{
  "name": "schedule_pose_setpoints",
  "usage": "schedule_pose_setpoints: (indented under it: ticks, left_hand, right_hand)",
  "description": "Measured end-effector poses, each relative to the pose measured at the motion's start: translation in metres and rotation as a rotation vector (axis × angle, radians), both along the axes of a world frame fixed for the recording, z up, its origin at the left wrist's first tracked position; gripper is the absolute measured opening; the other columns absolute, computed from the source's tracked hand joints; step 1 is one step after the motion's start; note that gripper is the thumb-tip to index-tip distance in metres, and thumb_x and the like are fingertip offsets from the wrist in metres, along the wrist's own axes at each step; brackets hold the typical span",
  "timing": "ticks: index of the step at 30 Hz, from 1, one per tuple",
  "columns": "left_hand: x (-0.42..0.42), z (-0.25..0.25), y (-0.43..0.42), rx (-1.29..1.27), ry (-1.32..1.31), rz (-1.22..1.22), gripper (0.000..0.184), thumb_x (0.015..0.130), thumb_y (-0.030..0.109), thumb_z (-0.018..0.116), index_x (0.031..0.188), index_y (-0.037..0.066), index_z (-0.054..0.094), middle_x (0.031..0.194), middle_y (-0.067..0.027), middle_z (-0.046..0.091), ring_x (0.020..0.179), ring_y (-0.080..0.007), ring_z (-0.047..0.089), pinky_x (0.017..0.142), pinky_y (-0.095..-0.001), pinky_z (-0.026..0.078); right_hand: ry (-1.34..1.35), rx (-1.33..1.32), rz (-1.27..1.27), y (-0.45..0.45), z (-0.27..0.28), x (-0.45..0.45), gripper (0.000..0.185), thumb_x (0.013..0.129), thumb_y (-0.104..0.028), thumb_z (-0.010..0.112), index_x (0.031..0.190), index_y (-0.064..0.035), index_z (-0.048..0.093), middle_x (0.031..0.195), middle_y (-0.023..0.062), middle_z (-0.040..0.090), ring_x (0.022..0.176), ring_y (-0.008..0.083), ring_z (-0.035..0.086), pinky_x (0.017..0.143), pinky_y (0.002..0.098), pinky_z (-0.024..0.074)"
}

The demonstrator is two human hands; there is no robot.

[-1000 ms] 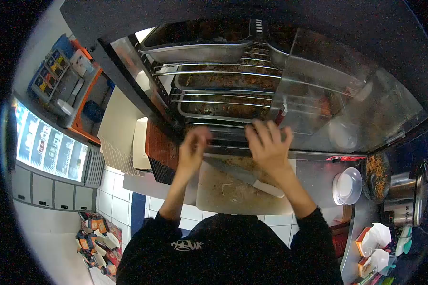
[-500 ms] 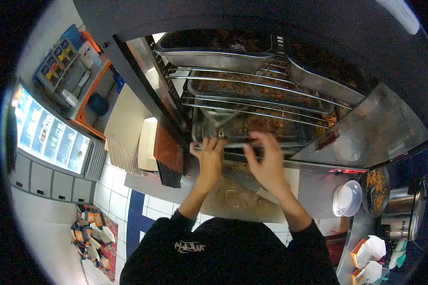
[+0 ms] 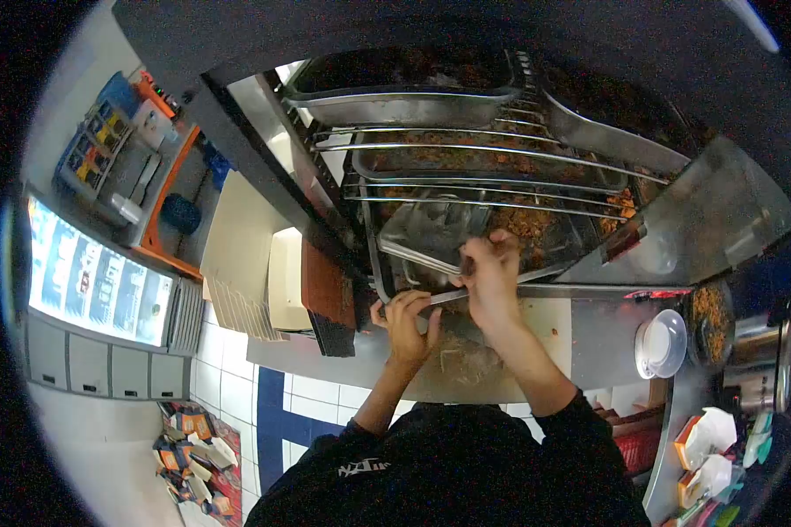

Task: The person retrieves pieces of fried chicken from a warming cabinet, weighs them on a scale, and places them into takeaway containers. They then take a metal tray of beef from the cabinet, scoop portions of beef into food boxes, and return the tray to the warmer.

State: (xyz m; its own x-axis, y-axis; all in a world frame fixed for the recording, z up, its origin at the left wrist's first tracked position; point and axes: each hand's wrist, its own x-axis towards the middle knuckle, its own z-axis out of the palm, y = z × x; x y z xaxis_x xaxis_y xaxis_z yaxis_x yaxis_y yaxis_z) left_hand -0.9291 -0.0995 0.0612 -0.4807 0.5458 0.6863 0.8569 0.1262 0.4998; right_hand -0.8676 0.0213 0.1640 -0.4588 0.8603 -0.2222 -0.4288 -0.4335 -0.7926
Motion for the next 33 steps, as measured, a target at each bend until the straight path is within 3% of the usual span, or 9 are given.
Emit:
schedule_pose_setpoints:
  ticks: [5,8,10,14,19,25,27,29,33]
  left_hand:
    - [-0.007,0.014,-0.003,0.244,-0.239,-0.042,0.020,0.088,0.011,0.054,0.105,0.003,0.051,0.109,-0.0100,0.054,0.101,-0.0211,0.051,0.091,-0.0386,0.033]
    - [-0.017,0.073,-0.014,0.271,-0.743,-0.161,0.024,0.093,0.018,0.049,0.110,0.000,0.049,0.107,-0.0129,0.053,0.101,-0.0197,0.051,0.086,-0.0324,0.040]
    - [-0.023,0.092,-0.018,0.348,-1.398,-0.582,0.028,0.096,0.024,0.048,0.111,0.001,0.048,0.102,-0.0074,0.054,0.089,-0.0137,0.051,0.076,-0.0241,0.042]
    - [-0.019,0.092,-0.046,0.070,-1.473,-0.837,0.029,0.096,0.018,0.048,0.119,0.002,0.044,0.102,-0.0026,0.055,0.094,-0.0092,0.053,0.078,-0.0248,0.045]
    - [0.036,0.116,-0.066,-0.326,-1.557,-0.978,0.039,0.090,0.002,0.052,0.127,0.003,0.036,0.120,-0.0096,0.051,0.110,-0.0163,0.050,0.091,-0.0314,0.044]
    - [0.127,0.045,-0.020,-0.634,-1.438,-1.096,0.040,0.090,0.001,0.052,0.126,0.002,0.036,0.118,-0.0094,0.049,0.111,-0.0166,0.047,0.094,-0.0325,0.040]
    - [0.170,0.018,0.006,-0.612,-1.288,-1.236,0.039,0.089,0.003,0.053,0.124,0.002,0.038,0.114,-0.0076,0.050,0.106,-0.0148,0.048,0.093,-0.0313,0.040]
    - [0.214,-0.005,0.036,-0.611,-1.289,-1.296,0.036,0.089,0.005,0.054,0.122,0.003,0.039,0.111,-0.0072,0.050,0.106,-0.0137,0.048,0.089,-0.0300,0.042]
    - [0.287,-0.060,0.080,-0.603,-1.408,-1.194,0.037,0.090,0.008,0.053,0.124,0.006,0.038,0.112,-0.0061,0.050,0.102,-0.0142,0.050,0.084,-0.0302,0.045]
  right_hand:
    - [-0.086,-0.063,0.084,0.010,0.037,0.030,0.047,0.080,-0.001,0.057,0.119,-0.0111,0.033,0.080,0.0047,0.050,0.055,0.0107,0.043,0.048,0.0318,0.0401]
    - [-0.109,-0.039,0.178,0.002,0.041,0.054,0.045,0.080,0.001,0.056,0.118,-0.0105,0.034,0.080,0.0024,0.050,0.055,0.0089,0.044,0.047,0.0276,0.0406]
    - [-0.103,-0.004,0.248,-0.007,0.043,0.071,0.047,0.080,0.003,0.054,0.119,-0.0108,0.032,0.086,0.0027,0.054,0.058,0.0075,0.047,0.045,0.0231,0.0400]
    - [-0.010,0.241,0.362,-0.035,0.036,0.114,0.052,0.080,0.007,0.049,0.122,-0.0117,0.024,0.101,0.0099,0.058,0.067,0.0072,0.051,0.051,0.0176,0.0380]
    - [-0.031,0.351,0.388,-0.055,0.020,0.197,0.052,0.082,0.008,0.049,0.122,-0.0126,0.023,0.092,0.0050,0.055,0.068,0.0060,0.048,0.057,0.0160,0.0305]
    - [-0.617,0.341,0.284,-0.087,-0.009,0.311,0.039,0.085,0.007,0.047,0.118,-0.0098,0.033,0.079,0.0004,0.044,0.063,0.0048,0.040,0.052,0.0210,0.0289]
    - [-0.707,0.363,0.101,-0.087,-0.029,0.341,0.028,0.086,-0.002,0.053,0.111,-0.0074,0.043,0.079,0.0058,0.049,0.067,0.0126,0.049,0.056,0.0270,0.0381]
    - [-1.167,0.806,-0.182,-0.074,-0.050,0.364,0.028,0.083,-0.015,0.062,0.105,-0.0054,0.048,0.084,0.0139,0.052,0.078,0.0258,0.056,0.067,0.0355,0.0455]
    - [-1.402,0.572,-0.192,-0.025,-0.082,0.397,0.036,0.077,-0.025,0.067,0.106,-0.0082,0.053,0.101,0.0168,0.051,0.099,0.0340,0.052,0.082,0.0434,0.0457]
